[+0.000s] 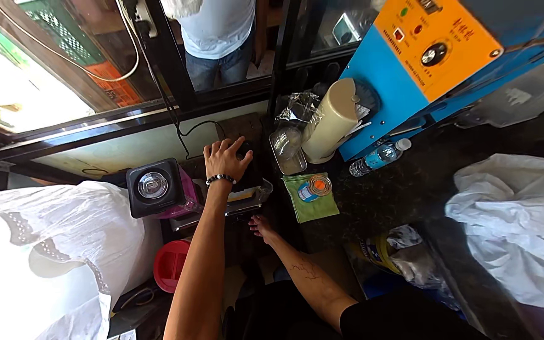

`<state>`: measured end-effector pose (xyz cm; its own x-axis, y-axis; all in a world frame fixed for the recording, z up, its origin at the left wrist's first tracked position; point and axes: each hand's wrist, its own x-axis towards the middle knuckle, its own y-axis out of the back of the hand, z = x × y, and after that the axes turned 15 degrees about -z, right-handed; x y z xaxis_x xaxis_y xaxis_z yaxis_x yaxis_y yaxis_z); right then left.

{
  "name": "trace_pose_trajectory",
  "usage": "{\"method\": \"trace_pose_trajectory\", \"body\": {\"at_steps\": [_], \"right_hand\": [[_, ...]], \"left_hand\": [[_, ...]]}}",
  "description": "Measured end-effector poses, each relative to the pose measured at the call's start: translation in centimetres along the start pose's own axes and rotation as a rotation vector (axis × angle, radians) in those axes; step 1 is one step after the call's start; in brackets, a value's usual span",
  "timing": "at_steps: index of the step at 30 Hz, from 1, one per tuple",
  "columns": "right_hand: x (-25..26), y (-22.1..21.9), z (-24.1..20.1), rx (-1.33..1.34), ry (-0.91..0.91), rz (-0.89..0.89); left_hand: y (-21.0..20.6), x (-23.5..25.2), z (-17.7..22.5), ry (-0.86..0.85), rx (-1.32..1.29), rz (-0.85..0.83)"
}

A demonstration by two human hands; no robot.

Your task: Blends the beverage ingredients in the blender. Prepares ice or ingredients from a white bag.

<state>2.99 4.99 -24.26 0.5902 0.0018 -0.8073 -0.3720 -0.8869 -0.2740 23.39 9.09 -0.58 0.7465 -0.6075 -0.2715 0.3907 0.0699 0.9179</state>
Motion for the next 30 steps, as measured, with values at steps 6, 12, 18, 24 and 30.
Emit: {"method": "trace_pose_trajectory", "body": {"at_steps": [6,12,18,24,30], "right_hand": [[-0.6,-1.1,0.2,0.025,0.138,0.049],[0.3,-1.7,1.2,0.059,0.189,0.085],[-0.8,-2.4,0.3,0.202,0.193,0.098],[0.1,-2.3,0.7,0.225,0.208,0.096],[0.4,-1.5,1.3,0.186,0.216,0.028]], "left_hand": [[0.1,-0.3,-0.1,-0.026,-0.026,0.007],[0.1,-0.2,-0.2,-0.054,-0.042,0.023],[0.4,-0.3,0.3,-0.03,-0.026,0.007],[0.2,0.0,0.0,-0.013,-0.007,0.007],[0.2,-0.1,-0.1,-0.003,0.008,0.005]]}}
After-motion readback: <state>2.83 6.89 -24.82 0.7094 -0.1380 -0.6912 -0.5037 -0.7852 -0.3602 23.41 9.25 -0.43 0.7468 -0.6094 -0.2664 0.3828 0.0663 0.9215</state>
